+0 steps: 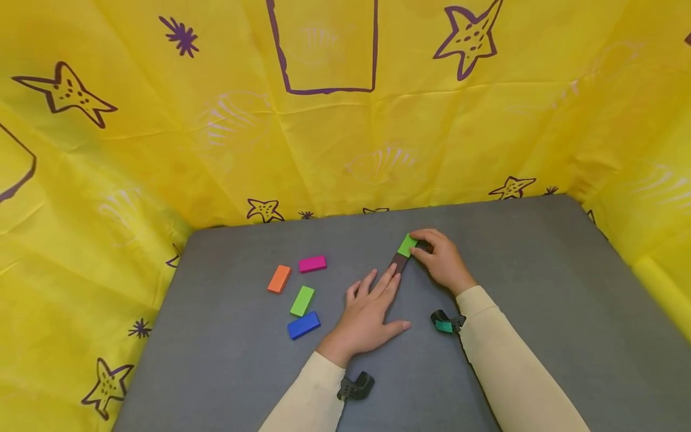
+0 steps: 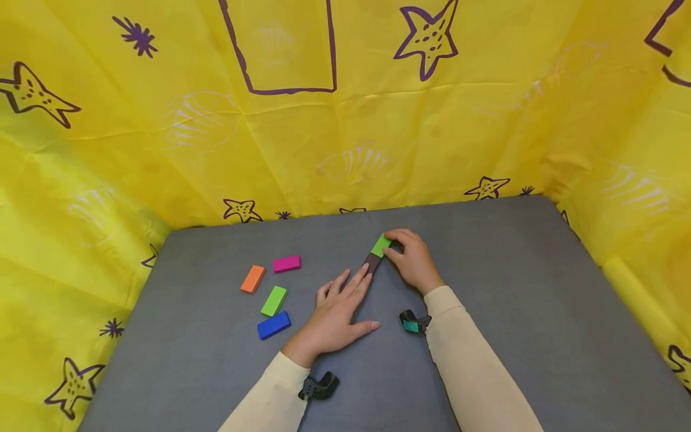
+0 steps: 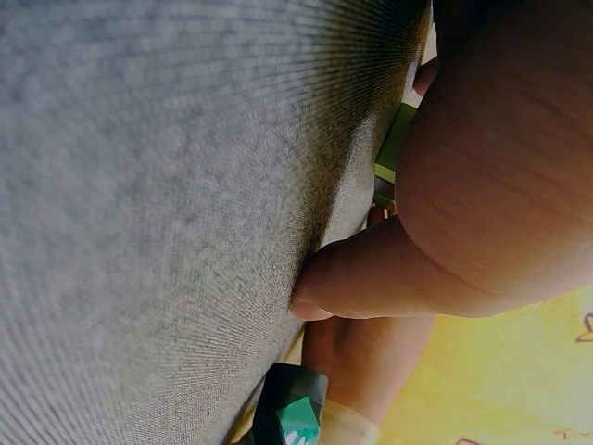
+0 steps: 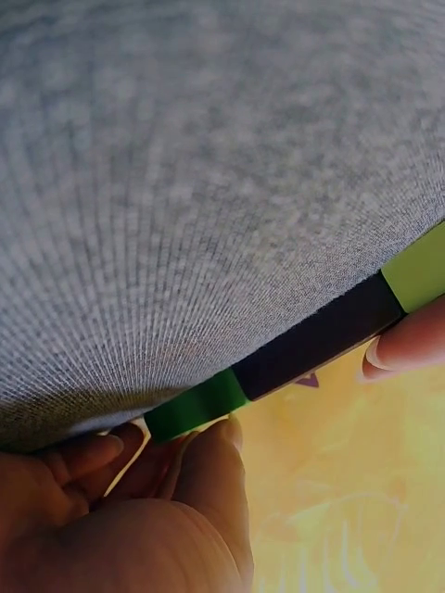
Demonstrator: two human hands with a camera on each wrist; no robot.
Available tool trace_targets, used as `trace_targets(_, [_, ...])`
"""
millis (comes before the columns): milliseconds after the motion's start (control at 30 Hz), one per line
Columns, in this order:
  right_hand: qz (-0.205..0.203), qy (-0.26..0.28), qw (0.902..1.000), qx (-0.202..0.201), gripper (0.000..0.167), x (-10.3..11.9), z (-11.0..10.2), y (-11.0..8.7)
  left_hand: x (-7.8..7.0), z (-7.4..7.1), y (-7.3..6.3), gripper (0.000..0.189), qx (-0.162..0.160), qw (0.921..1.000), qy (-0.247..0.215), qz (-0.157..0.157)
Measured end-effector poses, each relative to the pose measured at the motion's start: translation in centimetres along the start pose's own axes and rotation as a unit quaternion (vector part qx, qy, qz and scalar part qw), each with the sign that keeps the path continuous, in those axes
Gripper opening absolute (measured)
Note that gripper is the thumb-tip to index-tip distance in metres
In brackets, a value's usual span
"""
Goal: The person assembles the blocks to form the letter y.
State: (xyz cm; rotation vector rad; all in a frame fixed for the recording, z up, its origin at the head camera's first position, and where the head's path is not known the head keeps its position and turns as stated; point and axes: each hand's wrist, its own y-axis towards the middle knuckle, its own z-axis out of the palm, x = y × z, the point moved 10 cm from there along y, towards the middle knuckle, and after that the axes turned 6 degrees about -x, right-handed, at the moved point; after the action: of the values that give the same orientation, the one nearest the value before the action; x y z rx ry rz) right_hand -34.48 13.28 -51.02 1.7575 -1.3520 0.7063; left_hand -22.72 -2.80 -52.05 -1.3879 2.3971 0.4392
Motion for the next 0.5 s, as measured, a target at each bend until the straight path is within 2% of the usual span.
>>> trace_targets(400, [-0.005, 0.006, 1.0, 0.006, 0.039, 0.26, -0.12, -0.2, -0.24, -0.14, -0.09, 0.098, 0.003, 1.0, 0.004, -0.006])
trace_targets(500, [-0.004, 0.018, 0.9998, 0.003, 0.041, 0.22, -0.11, -0.23, -0.03, -0.2, -0.13, 0.102, -0.002, 0.9999, -0.013, -0.008])
